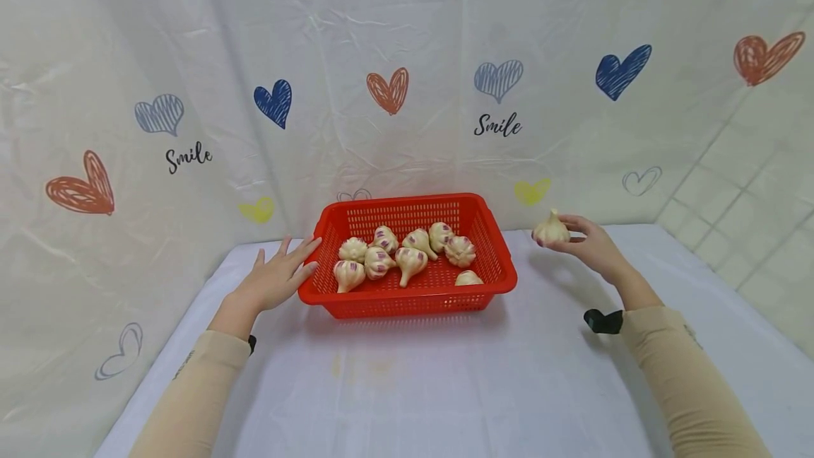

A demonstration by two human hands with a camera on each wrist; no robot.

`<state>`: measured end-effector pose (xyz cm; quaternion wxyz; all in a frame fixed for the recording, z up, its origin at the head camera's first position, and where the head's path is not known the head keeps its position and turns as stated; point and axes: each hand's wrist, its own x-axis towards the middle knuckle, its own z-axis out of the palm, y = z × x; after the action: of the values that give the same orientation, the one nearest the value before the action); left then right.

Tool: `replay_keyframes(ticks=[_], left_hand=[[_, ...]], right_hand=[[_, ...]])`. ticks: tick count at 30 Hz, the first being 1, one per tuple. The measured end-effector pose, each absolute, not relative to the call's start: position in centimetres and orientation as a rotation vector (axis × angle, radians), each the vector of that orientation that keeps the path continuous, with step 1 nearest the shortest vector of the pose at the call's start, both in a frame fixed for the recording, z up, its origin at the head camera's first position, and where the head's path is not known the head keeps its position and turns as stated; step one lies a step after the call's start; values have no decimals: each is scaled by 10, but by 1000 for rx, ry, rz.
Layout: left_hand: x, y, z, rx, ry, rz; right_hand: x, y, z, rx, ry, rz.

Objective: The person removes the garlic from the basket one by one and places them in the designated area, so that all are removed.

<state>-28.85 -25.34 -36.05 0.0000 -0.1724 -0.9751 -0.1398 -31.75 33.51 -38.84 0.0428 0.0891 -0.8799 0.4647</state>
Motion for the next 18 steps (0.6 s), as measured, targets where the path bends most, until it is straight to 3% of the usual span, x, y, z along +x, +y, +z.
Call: replay_keyframes(ticks=[18], left_hand=[[-290,-255,-363,-544,-3078,-449]], right_hand=[[-316,342,-393,168,-2867,1293]])
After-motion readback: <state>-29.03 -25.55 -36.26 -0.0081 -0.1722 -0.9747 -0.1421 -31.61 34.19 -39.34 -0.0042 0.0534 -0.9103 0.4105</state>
